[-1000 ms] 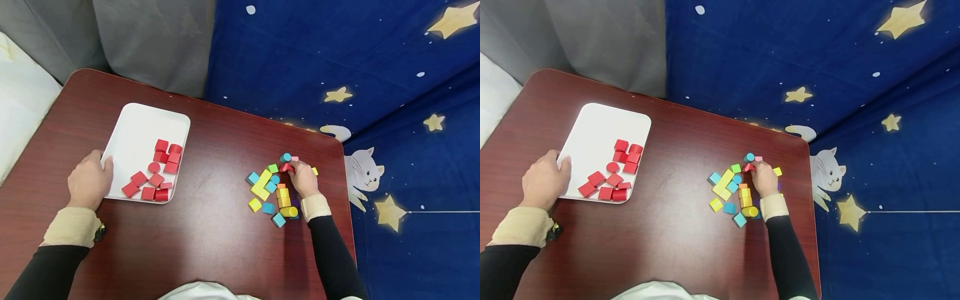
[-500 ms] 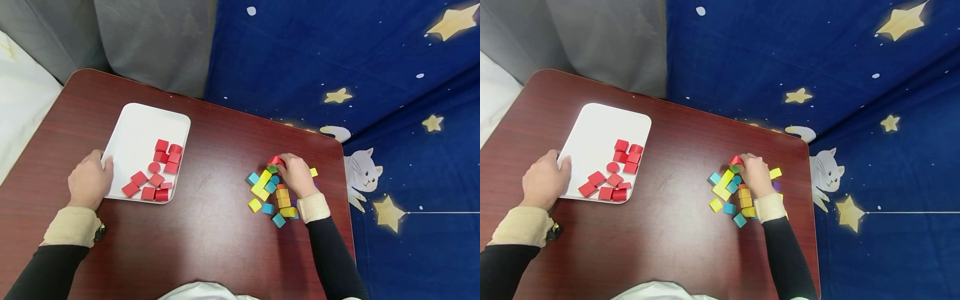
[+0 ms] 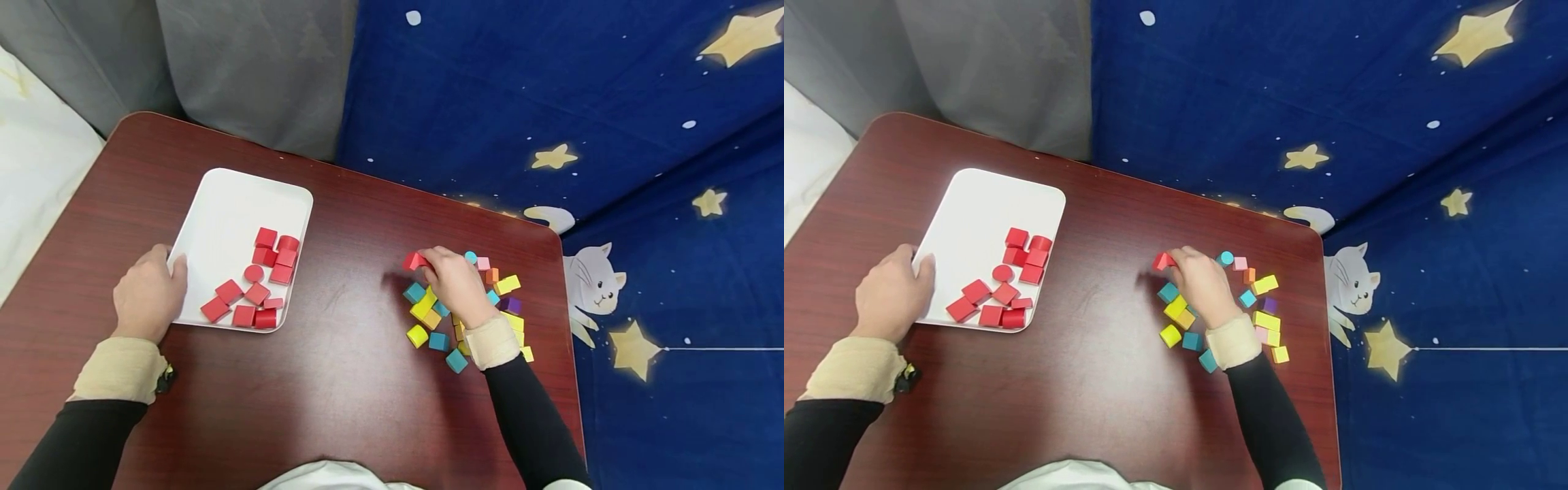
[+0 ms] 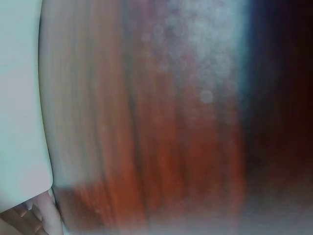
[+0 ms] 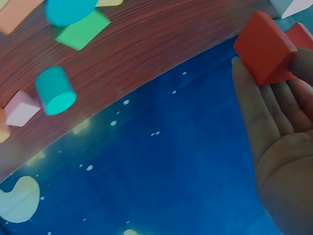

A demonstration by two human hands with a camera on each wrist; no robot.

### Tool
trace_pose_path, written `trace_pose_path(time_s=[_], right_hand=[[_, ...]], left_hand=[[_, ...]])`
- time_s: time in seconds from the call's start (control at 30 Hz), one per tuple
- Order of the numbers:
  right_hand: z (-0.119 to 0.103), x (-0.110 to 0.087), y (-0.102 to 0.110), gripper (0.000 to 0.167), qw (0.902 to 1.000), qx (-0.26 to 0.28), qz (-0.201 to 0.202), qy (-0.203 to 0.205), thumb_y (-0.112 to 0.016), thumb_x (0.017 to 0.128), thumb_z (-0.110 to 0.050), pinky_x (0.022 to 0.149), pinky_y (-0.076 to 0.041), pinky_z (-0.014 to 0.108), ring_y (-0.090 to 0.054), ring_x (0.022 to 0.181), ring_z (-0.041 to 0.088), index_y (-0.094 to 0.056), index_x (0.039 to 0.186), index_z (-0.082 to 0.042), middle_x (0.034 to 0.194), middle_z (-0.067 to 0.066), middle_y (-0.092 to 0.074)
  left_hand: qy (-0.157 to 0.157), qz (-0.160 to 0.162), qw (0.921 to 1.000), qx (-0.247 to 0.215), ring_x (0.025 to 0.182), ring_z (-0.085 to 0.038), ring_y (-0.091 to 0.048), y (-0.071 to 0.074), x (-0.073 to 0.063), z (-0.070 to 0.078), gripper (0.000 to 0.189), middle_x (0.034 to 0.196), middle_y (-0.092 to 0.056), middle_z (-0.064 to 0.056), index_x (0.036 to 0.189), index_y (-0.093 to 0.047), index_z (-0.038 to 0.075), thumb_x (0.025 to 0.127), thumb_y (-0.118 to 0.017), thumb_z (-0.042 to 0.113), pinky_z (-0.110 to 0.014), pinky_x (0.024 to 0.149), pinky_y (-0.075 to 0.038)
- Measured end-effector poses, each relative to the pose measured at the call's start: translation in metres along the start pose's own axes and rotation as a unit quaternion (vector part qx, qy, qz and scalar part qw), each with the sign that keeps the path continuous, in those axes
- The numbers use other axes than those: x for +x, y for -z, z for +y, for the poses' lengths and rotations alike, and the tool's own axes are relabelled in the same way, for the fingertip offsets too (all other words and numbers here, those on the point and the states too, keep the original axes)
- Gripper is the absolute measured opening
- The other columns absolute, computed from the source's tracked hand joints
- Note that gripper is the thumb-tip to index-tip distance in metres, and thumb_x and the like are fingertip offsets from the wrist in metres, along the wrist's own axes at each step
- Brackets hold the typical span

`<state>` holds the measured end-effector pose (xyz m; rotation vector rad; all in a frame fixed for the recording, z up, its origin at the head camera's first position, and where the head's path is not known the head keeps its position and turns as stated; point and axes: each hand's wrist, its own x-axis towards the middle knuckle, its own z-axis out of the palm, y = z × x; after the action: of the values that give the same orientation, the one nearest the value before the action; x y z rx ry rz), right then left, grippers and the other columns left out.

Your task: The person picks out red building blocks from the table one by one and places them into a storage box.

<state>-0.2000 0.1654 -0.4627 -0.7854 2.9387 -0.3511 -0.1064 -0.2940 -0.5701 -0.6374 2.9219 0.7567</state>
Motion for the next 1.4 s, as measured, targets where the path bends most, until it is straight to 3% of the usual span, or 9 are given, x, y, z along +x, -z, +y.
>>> trace_pose_path(time_s=[0.13,0.53,1.03,1.23,1.4], right_hand=[[-0.009,0.007,-0.004,0.031,0.9998,0.0,-0.007,0.018,-0.073,0.093,-0.014,0.084,-0.061,0.038,-0.074,0.093,0.022,-0.07,0.123,-0.007,0.112,0.008,-0.075],[-0.04,0.03,-0.013,0.03,0.9966,0.017,-0.001,0.08,-0.073,0.093,-0.016,0.078,-0.06,0.033,-0.071,0.085,0.015,-0.07,0.123,-0.012,0.109,0.002,-0.076],[-0.065,0.045,-0.024,0.03,0.994,0.041,0.01,0.101,-0.075,0.091,-0.014,0.081,-0.058,0.031,-0.069,0.084,0.013,-0.071,0.121,-0.013,0.105,0.001,-0.076],[-0.073,0.055,-0.032,0.028,0.992,0.079,0.012,0.098,-0.072,0.093,-0.013,0.083,-0.057,0.028,-0.068,0.084,0.011,-0.071,0.122,-0.013,0.104,0.0,-0.076],[-0.085,0.067,-0.042,0.027,0.988,0.126,0.007,0.089,-0.072,0.094,-0.015,0.081,-0.054,0.024,-0.063,0.077,0.007,-0.071,0.122,-0.014,0.094,-0.003,-0.073]], left_hand=[[0.002,-0.002,1.0,0.002,0.103,-0.062,-0.057,0.0,0.0,0.0,0.051,0.126,-0.054,-0.042,0.135,-0.045,-0.012,0.106,-0.042,0.03,-0.069,0.075,-0.045],[0.002,0.003,1.0,-0.002,0.105,-0.062,-0.057,-0.001,0.001,-0.001,0.051,0.127,-0.054,-0.041,0.134,-0.046,-0.012,0.106,-0.042,0.03,-0.07,0.077,-0.044],[-0.006,-0.001,1.0,-0.002,0.107,-0.061,-0.057,-0.003,0.002,0.003,0.05,0.128,-0.054,-0.04,0.135,-0.046,-0.012,0.106,-0.043,0.029,-0.071,0.079,-0.044],[-0.008,0.006,1.0,0.001,0.104,-0.062,-0.057,-0.002,0.002,0.001,0.049,0.126,-0.055,-0.041,0.133,-0.047,-0.012,0.106,-0.043,0.028,-0.071,0.076,-0.044],[-0.002,-0.002,1.0,0.001,0.106,-0.062,-0.056,0.0,0.001,-0.001,0.05,0.127,-0.054,-0.041,0.134,-0.046,-0.012,0.106,-0.042,0.029,-0.07,0.077,-0.043]])
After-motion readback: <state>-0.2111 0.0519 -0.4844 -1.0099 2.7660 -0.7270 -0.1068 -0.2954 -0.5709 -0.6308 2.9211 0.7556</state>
